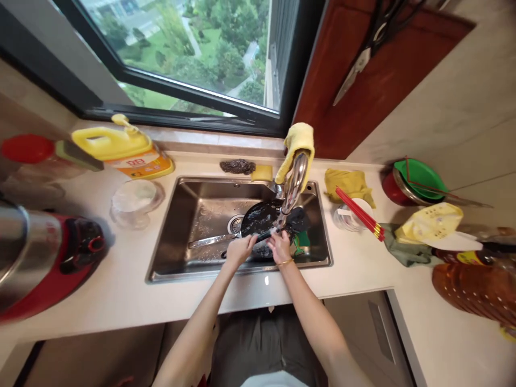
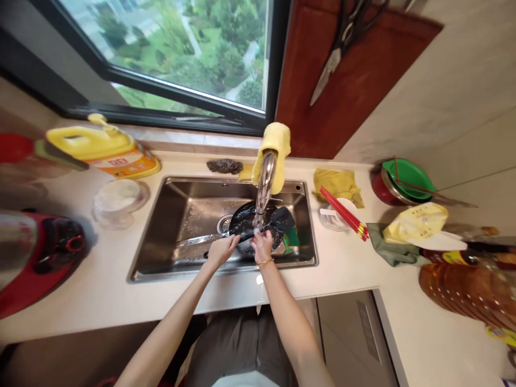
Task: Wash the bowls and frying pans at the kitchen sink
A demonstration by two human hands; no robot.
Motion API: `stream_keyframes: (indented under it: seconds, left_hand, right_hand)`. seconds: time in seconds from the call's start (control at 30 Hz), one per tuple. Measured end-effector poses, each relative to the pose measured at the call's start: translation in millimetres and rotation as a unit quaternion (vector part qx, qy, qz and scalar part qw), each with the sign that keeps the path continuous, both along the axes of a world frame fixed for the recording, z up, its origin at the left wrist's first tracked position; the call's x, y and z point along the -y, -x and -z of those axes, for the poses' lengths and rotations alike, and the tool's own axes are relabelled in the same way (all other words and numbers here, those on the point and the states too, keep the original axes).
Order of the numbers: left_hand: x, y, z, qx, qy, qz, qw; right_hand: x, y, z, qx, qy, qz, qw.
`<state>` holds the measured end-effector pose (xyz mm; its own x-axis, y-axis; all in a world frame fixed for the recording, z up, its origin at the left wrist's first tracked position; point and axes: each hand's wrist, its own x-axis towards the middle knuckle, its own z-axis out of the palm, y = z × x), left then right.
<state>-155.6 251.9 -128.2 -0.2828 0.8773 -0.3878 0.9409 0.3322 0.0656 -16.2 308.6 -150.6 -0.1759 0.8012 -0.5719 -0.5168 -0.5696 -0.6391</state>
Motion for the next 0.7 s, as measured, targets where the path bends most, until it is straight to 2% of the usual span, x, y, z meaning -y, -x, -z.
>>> stream_keyframes:
  seconds: [0.07,0.13,0.2,0.3,0.33,0.4,0.5,0.57,0.63,0.7]
  left_hand:
    - [10.5,3.0,4.8,0.018,0.007,0.057,0.998]
    - [17.9,-3.4,13.1,0.014,0.010,0.094,0.995]
    - [21.2,-19.1,20.0,-0.008,0.029,0.103,0.994]
    - [16.4,-51.8,17.9,-0.026,0.058,0.098,0.993]
    - [12.5,-62.5,13.6,-0.023,0.060,0.099,0.993]
    - [2.6,-81.0,2.7,-0.004,0.062,0.106,0.992]
    - [-12.6,-100.9,-8.3,0.054,0.079,0.104,0.990]
    - [-19.8,-111.1,-7.1,0.098,0.088,0.089,0.987]
    - [-24.2,-120.7,0.3,0.131,0.084,0.072,0.985]
    - [-27.2,-129.9,10.9,0.152,0.074,0.054,0.984]
  right_hand:
    - [2.1,-4.9,0.9,0.042,-0.009,-0.032,0.999]
    - [-0.6,-24.3,-1.6,0.134,-0.076,-0.031,0.988]
    - [-5.9,-53.5,-11.0,0.253,-0.176,-0.034,0.951]
    - [-18.7,-104.2,-43.6,0.382,-0.283,-0.060,0.878]
    - [-25.6,-122.5,-59.5,0.399,-0.295,-0.055,0.866]
    - [-45.6,-163.8,-95.9,0.402,-0.299,-0.013,0.866]
    - [-95.0,-244.5,-148.1,0.365,-0.305,0.114,0.872]
    - [-139.9,-310.2,-169.0,0.332,-0.306,0.211,0.867]
    - [-191.3,-378.2,-171.9,0.333,-0.307,0.286,0.844]
    - [-244.2,-438.5,-157.0,0.367,-0.270,0.331,0.827]
